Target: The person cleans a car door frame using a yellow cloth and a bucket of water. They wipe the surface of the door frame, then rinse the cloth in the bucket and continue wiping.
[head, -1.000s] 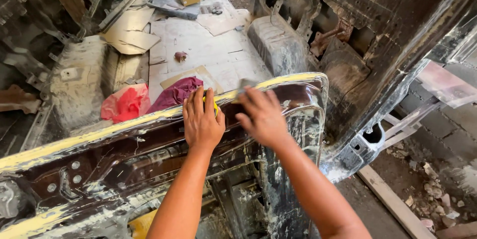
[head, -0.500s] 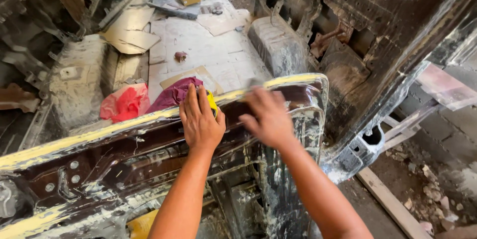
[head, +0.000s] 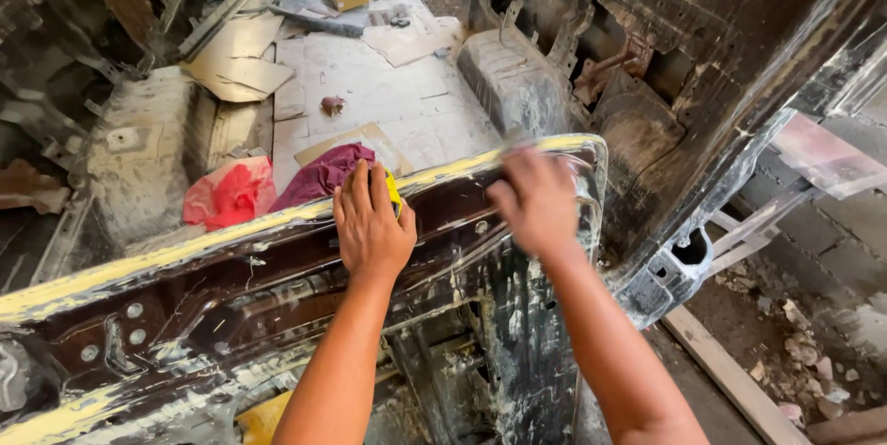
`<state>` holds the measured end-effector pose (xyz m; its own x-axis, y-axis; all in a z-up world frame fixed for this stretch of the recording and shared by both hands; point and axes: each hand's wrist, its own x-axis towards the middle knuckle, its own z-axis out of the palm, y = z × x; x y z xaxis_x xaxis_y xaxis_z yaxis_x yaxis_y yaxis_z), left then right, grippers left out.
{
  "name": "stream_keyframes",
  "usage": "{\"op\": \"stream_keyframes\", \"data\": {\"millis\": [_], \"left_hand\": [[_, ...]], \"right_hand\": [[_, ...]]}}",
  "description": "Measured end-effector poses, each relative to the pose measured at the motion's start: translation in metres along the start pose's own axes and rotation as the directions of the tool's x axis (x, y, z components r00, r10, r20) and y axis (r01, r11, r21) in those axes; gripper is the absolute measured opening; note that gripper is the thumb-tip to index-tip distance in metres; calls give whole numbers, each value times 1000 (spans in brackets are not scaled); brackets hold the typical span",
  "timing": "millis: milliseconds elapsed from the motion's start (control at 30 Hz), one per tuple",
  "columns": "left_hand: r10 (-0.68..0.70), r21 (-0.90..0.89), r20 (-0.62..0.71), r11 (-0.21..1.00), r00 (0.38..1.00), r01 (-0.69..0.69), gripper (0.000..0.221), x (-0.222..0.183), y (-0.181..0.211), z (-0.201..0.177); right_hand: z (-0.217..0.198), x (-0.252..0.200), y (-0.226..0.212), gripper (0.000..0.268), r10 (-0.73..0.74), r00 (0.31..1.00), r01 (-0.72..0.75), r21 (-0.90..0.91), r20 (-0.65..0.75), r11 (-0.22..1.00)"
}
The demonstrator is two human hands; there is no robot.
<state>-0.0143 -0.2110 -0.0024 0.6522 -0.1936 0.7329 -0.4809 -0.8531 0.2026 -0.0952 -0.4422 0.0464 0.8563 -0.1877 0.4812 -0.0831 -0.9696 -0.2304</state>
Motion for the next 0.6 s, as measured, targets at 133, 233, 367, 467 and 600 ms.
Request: {"op": "stream_keyframes", "data": {"millis": [133,233,367,467,600], "left_hand": [[-18,15,3,1000,1000,18,68,1,2,0],[15,21,-20,1000,1000,-15,68,3,0,0],[10,15,1,1000,1000,-10,69,0,1,-3],[-4,19,-6,1000,1000,4,67,1,4,-4],[-1,33,-23,999,1000,2,66,2,4,-1]], "right_hand": [[30,1,22,56,99,926,-158,-135,-364,978],[38,1,-12,69,-4,970,-9,-54,-242,998],[13,-4,-10,65,-251,966,254,46,-63,966],[12,-2,23,58,-110,988,104,-54,-111,993],[-12,1,-24,51,197,978,-190,90,-71,978]]}}
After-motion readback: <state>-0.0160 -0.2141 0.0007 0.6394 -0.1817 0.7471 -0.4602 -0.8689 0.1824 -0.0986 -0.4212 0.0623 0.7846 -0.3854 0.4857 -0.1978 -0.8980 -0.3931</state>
